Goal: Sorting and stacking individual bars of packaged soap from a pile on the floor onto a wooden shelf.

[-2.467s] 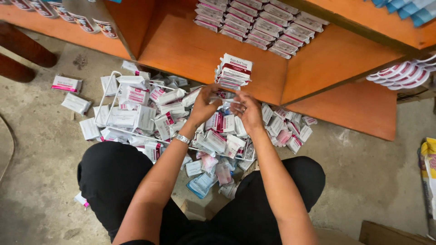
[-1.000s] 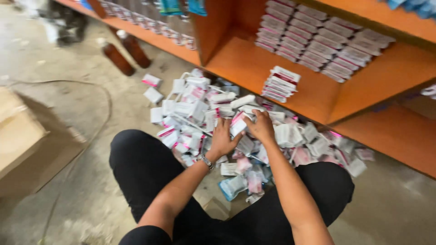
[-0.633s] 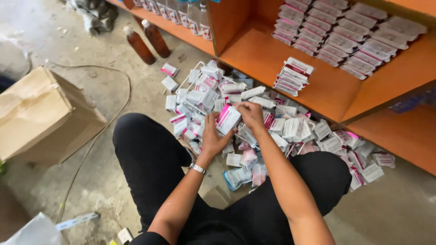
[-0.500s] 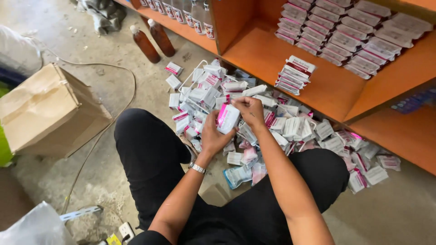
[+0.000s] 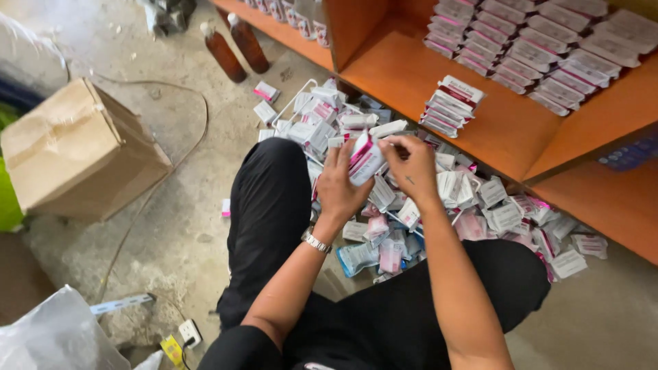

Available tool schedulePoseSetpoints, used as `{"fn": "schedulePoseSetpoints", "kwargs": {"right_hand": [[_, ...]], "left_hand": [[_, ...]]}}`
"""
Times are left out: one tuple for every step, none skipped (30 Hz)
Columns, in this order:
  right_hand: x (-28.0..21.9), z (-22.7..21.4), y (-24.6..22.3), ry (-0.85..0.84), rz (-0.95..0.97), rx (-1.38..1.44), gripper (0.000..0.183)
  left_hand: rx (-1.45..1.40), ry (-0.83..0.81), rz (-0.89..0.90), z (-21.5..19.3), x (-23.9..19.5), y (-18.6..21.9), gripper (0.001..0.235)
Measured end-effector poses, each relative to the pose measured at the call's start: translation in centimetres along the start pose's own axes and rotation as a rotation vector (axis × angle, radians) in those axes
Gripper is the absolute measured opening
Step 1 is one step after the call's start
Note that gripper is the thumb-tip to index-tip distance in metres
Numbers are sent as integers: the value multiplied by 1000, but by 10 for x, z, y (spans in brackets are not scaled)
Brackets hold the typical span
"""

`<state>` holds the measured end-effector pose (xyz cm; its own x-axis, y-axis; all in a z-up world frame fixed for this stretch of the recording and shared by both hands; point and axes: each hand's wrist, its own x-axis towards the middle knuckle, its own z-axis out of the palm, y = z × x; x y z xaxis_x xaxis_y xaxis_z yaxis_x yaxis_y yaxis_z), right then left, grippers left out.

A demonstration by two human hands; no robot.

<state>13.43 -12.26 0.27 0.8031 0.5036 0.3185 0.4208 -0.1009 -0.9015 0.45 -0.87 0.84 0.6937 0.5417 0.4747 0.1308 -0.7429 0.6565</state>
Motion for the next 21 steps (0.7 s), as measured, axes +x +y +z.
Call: {"fn": "schedulePoseSetpoints", "kwargs": {"right_hand": [[-3, -5, -1, -11, 2, -3, 20], [-3, -9, -2, -12, 26, -17, 19], [-4, -13, -4, -14, 51, -30, 19], [-6, -14, -6, -9, 51, -27, 19], [-8, -16, -8, 7, 73, -22, 18], [-10, -18, -10, 25, 95, -18, 17], [-11, -19, -14, 33, 94, -17, 17], [-12, -21, -16, 51, 96, -49, 17], [-14, -22, -19, 69, 98, -81, 17], [-16, -23, -20, 68, 99, -83, 17], [-17, -24, -21, 70, 112, -121, 18], [-17, -26, -23, 75, 120, -157, 19], [-18, -26, -20, 80, 117, -157, 19], [-20, -27, -16, 94, 95, -188, 19], [-21, -28, -12, 108, 73, -219, 20], [-24, -28, -9, 116, 81, -221, 20], [-27, -28, -5, 110, 7, -250, 20], [-31, -30, -1, 106, -62, -283, 19], [-31, -30, 3, 116, -51, -290, 19], [-34, -32, 6, 95, -51, -270, 18], [-38, -33, 10, 75, -50, -249, 17]], "left_hand": [[-1, 3, -11, 3, -2, -2, 81], [2, -6, 36, 6, 0, -5, 81], [4, -16, 83, 9, 2, -7, 82], [5, -19, 88, 9, 4, -6, 82], [33, -39, 85, 10, 6, -5, 82], [59, -59, 83, 11, 9, -3, 82], [58, -62, 91, 11, 11, -3, 82], [49, -105, 66, 12, 12, -2, 83], [40, -148, 42, 12, 13, -1, 84], [38, -149, 41, 14, 14, -4, 84], [43, -175, 50, 16, 15, -6, 85], [48, -199, 66, 18, 19, -9, 85], [47, -197, 71, 21, 21, -11, 85], [54, -217, 83, 25, 23, -13, 82], [62, -238, 94, 29, 24, -15, 80], [58, -247, 99, 29, 24, -12, 80], [74, -360, 65, 29, 24, -9, 75], [87, -477, 33, 31, 22, -5, 72], [81, -490, 40, 31, 21, -5, 72], [30, -548, -62, 31, 17, -3, 71], [-18, -605, -163, 32, 13, -2, 71]]}}
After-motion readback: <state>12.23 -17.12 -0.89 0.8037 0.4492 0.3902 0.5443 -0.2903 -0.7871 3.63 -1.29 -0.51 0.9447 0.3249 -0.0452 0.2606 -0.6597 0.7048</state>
